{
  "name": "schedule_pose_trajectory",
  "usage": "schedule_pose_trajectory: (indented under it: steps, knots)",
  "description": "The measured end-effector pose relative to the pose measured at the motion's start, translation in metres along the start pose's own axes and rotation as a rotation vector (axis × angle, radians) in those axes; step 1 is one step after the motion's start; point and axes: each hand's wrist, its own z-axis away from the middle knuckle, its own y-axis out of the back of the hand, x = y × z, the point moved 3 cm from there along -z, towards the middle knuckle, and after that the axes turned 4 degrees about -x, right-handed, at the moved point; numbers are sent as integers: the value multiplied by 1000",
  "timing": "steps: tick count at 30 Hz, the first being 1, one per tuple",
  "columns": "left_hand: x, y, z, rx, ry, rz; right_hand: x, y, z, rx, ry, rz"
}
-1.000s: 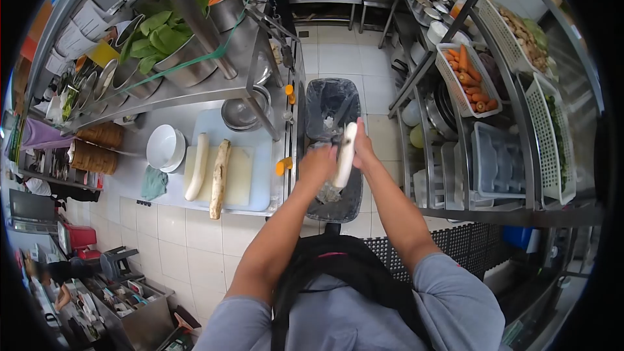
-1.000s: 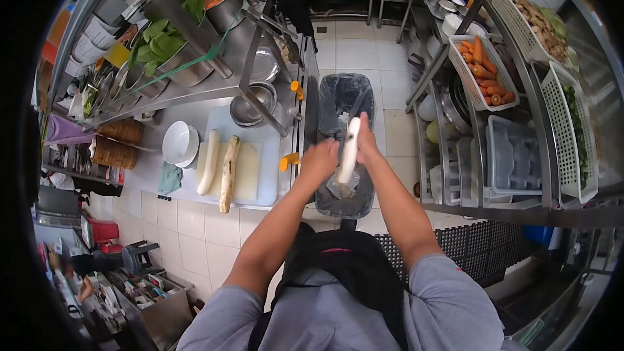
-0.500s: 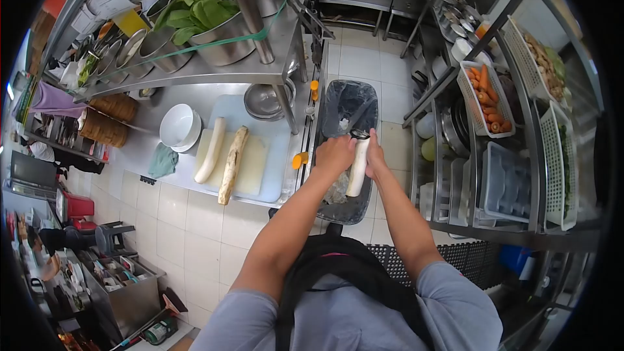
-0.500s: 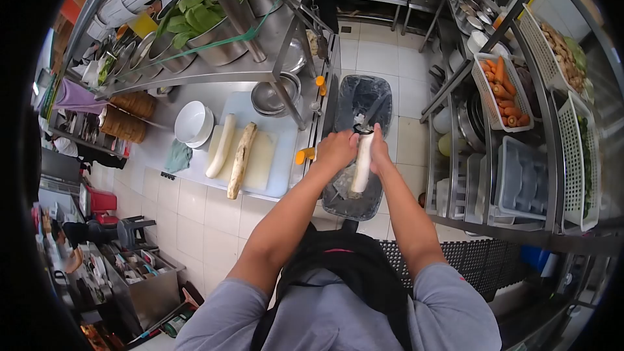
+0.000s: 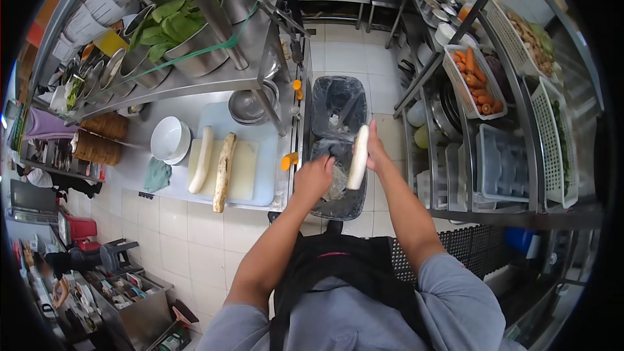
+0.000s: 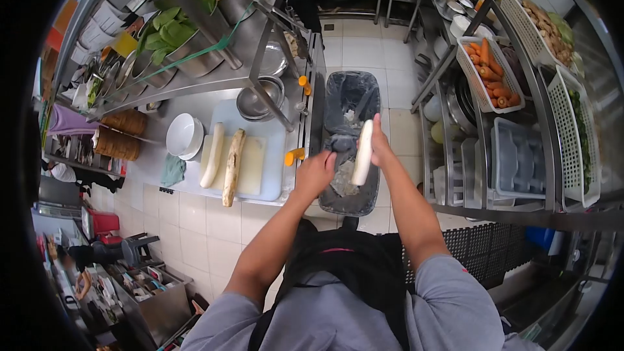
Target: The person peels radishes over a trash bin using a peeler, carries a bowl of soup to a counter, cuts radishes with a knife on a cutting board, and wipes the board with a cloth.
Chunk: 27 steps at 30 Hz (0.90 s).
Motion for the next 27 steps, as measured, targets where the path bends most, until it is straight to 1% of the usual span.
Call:
schedule_pose_trajectory:
  steps: [2,4,6,7,8,10,11,12,14,15,16,17,18,19,21,23,24,25,27]
  knots:
    - [19,11,-31,15,18,-5,7,-16,14,-135,19,81]
    - [31,16,-48,-26,37,21,14,-27,20,-152,8,109]
    - [32,12,-53,-44,34,59,13,-32,19,-144,80,77]
    - [32,7,-55,-66,28,97,12,-33,18,-133,79,58]
    - [30,1,-49,-73,22,95,10,-33,17,-126,81,52]
    - [18,-17,-17,-98,20,45,-1,-29,22,80,52,-102]
    - [9,-27,6,-119,29,13,0,-12,3,51,115,-160]
    - [0,-34,30,-139,36,-21,-6,-5,-1,54,122,-169]
    - [-19,-40,60,-218,82,-121,-12,11,-6,187,132,-210]
    - [-24,-38,60,-226,77,-124,-10,19,-10,176,148,-327]
    - [-28,-34,60,-154,60,-96,-7,27,-14,180,148,-327]
    - [-30,-33,59,-79,44,-65,-1,31,-17,108,62,-341]
    - [-24,-28,50,-79,44,-63,2,30,-17,34,-25,-353]
    - [-12,-15,32,-47,31,-54,3,26,-11,32,-26,-348]
    - [8,2,-4,-11,5,-47,10,5,6,-71,-71,-72]
    - [26,10,-33,-2,-3,-47,20,-15,14,-45,-66,-8]
    - [34,11,-45,-41,4,-33,25,-20,13,-10,-57,47]
    - [38,11,-50,-80,8,-20,27,-25,11,-13,-39,21]
    - [34,0,-55,-68,9,-20,25,-29,8,-5,-9,17]
